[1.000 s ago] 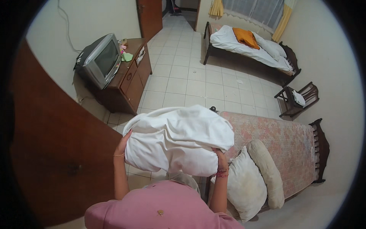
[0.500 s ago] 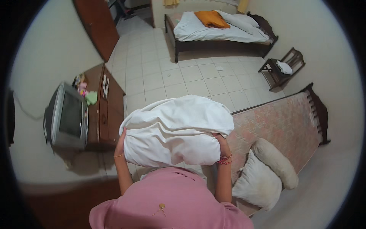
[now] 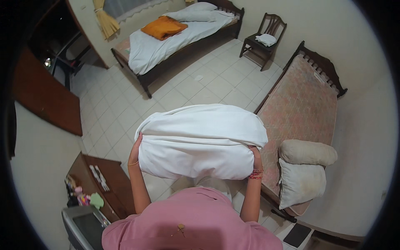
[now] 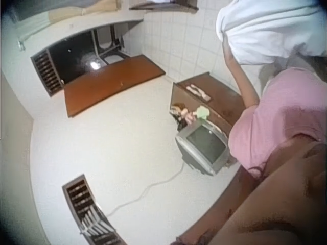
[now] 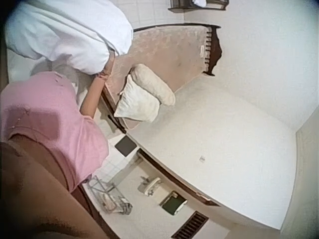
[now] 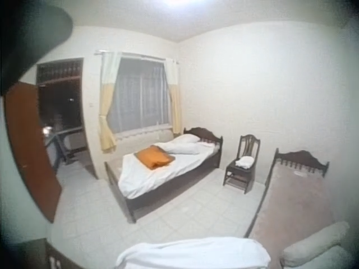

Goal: The person is folding bed linens and placing them on a chair.

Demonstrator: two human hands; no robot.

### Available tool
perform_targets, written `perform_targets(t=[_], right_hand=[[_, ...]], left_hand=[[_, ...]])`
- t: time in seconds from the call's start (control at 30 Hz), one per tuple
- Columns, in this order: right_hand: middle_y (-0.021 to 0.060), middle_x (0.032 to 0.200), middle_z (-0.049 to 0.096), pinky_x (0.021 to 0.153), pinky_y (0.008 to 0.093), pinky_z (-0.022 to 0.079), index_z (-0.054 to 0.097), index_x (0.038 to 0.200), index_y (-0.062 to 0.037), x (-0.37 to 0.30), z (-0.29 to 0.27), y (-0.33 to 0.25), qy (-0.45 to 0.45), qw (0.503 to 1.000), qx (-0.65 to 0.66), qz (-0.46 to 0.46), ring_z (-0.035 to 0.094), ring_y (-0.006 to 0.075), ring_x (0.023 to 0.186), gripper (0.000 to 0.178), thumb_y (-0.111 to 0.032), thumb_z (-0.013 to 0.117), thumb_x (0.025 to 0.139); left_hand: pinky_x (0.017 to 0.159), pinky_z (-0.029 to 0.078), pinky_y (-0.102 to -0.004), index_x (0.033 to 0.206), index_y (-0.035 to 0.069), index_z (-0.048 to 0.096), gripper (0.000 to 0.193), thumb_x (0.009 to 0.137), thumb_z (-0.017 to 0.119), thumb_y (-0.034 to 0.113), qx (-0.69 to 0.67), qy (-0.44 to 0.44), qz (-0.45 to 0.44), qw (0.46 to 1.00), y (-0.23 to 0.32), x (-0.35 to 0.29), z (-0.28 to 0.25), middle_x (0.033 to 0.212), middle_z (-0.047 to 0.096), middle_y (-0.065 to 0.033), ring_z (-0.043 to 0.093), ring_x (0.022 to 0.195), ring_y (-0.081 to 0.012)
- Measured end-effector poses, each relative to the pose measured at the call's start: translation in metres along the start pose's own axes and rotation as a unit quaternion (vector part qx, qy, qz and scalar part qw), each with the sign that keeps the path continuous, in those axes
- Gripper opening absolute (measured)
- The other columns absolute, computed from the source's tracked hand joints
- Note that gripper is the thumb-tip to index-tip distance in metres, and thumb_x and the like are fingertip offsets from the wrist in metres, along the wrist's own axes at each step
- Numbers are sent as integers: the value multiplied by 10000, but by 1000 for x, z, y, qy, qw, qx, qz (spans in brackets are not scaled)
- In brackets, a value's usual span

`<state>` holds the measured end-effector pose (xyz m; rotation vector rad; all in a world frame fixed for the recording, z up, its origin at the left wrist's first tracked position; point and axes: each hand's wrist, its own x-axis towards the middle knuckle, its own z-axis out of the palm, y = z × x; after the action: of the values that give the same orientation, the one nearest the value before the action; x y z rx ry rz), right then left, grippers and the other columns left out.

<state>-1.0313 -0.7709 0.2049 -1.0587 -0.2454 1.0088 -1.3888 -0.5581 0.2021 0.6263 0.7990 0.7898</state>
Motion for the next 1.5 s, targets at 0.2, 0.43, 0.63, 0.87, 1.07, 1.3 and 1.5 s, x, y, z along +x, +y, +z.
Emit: perform_targets(t=[0.2,0.43,0.63,0.87,1.07,1.3,1.5], right_hand=[[61,1039,526,850,261,361,491,1075,1,101,-11,-6,9,992,58,-108,494,157,950,344,-178,485,781],[57,999,533,799,268,400,490,1052,-17,193,19,-45,98,984,97,-113,523,166,879,345,-187,516,753],[63,1006,531,804,270,396,484,1055,-4,262,19,-70,127,971,104,-172,518,170,896,355,-190,514,754],[75,1022,527,820,277,394,471,1075,6,357,8,-106,177,955,98,-219,515,184,921,377,-189,512,755],[83,1077,499,837,291,384,426,1129,2,444,17,-168,250,947,77,-188,494,199,963,434,-201,498,753],[95,1094,485,843,304,388,398,1156,1,519,-21,-222,285,921,105,-242,492,214,970,467,-203,499,748],[123,1047,510,784,311,433,410,1127,33,596,-54,-271,323,902,138,-252,529,224,909,462,-200,503,739]], left_hand=[[841,411,-283,1191,2,386,507,851,445,373,35,-46,-23,998,44,125,54,1140,489,-105,505,1000,-186],[827,424,-296,1168,2,416,491,844,458,369,4,-102,-79,992,89,263,113,1115,510,-106,524,973,-196],[827,417,-280,1157,-5,427,481,841,470,356,0,-140,-120,983,94,367,175,1106,517,-104,526,966,-188],[836,412,-279,1163,-10,423,495,842,461,366,17,-203,-179,963,93,505,256,1120,508,-109,517,988,-197],[840,409,-285,1175,-22,404,518,839,466,368,44,-232,-207,949,91,637,337,1133,496,-121,511,991,-201],[835,412,-286,1166,-26,410,522,827,491,362,46,-262,-269,926,79,728,460,1121,502,-121,516,981,-201],[837,412,-287,1170,-17,410,517,828,487,363,56,-271,-258,925,44,805,533,1120,502,-120,515,981,-205]])
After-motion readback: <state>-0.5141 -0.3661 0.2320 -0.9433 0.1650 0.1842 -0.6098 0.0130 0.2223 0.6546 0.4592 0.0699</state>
